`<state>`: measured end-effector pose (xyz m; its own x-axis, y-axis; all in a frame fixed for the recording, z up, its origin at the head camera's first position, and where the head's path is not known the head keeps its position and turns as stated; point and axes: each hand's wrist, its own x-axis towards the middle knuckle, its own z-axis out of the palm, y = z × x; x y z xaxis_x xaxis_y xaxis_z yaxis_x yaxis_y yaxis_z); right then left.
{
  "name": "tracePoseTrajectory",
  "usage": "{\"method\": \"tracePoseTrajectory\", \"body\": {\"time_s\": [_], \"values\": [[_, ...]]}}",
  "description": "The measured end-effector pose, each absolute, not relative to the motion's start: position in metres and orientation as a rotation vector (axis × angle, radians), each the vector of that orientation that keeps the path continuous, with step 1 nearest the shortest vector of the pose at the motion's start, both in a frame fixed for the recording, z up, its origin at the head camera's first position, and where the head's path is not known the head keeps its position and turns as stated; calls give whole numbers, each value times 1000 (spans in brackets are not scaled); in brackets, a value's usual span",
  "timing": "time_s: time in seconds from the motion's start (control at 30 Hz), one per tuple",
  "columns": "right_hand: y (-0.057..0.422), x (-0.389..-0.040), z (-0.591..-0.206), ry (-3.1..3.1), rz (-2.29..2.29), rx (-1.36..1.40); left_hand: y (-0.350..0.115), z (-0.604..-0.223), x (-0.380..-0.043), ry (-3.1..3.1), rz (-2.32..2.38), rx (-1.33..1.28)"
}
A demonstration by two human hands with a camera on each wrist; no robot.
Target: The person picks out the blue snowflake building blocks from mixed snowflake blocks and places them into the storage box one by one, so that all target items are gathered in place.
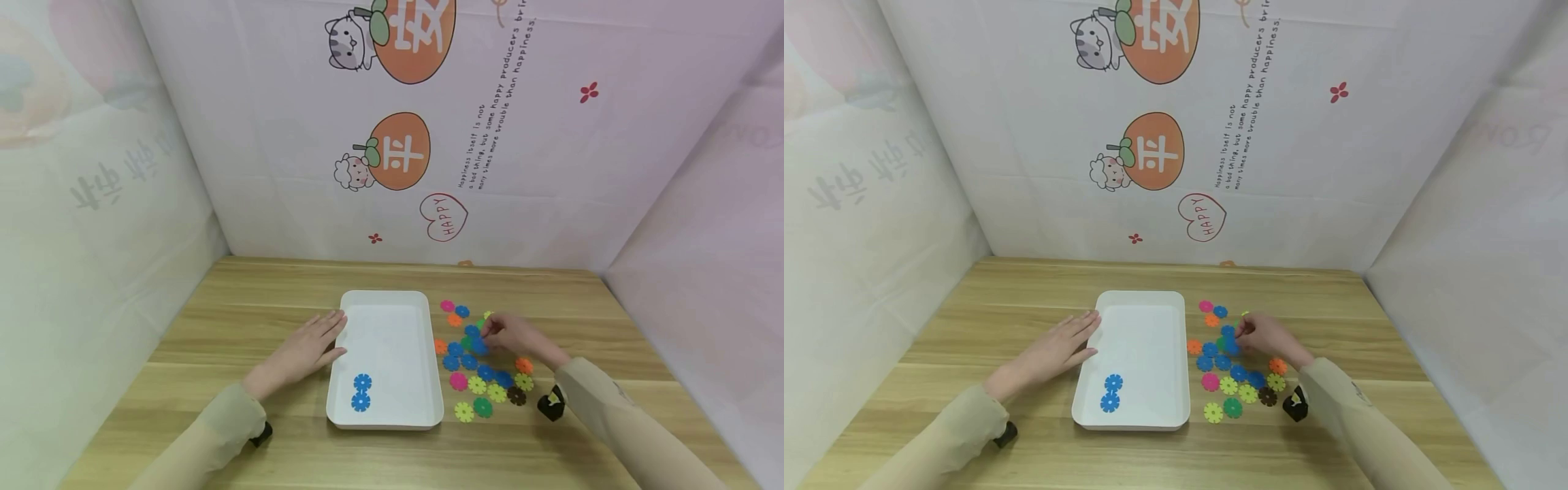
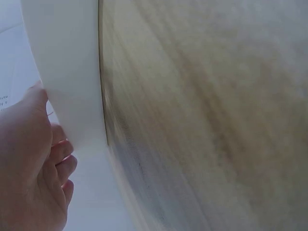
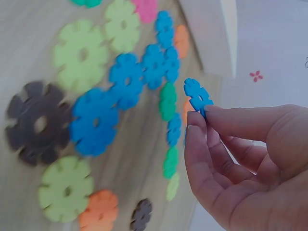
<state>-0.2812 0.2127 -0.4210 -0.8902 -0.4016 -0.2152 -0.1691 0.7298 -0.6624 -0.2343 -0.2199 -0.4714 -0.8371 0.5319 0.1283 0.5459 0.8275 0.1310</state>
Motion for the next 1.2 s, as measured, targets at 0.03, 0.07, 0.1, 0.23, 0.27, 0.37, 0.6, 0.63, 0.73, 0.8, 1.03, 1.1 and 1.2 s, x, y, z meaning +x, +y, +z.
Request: {"method": "tracePoseTrajectory", "body": {"time_s": [0.03, 0.07, 0.1, 0.23, 0.27, 0.37, 0.6, 0.63, 0.73, 0.8, 1.03, 1.1, 1.2], "values": [[211, -282, -419, 2580, -955, -447, -220, -472, -235, -2916, -241, -864], [208, -284, -418, 2575, -965, -454, -220, -471, -235, -2915, -229, -864], [206, -285, -417, 2579, -965, -451, -220, -471, -236, -2913, -217, -863], [195, -289, -412, 2579, -979, -440, -219, -471, -238, -2887, -166, -867], [192, -289, -411, 2582, -981, -433, -219, -471, -238, -2879, -153, -867], [183, -288, -405, 2579, -972, -416, -217, -470, -239, -2844, -132, -872], [159, -288, -400, 2533, -1043, -494, -216, -466, -238, -2859, -134, -886], [156, -289, -400, 2531, -1052, -521, -217, -466, -239, -2869, -135, -888], [143, -289, -402, 2496, -1099, -590, -218, -465, -240, -2879, -134, -903], [132, -289, -403, 2482, -1107, -617, -219, -464, -241, -2882, -131, -913], [96, -284, -405, 2423, -1051, -651, -220, -463, -243, -2879, -119, -937], [87, -283, -407, 2399, -1051, -646, -220, -463, -243, -2889, -125, -935], [73, -281, -410, 2401, -1003, -643, -219, -464, -243, -2899, -123, -930]]}}
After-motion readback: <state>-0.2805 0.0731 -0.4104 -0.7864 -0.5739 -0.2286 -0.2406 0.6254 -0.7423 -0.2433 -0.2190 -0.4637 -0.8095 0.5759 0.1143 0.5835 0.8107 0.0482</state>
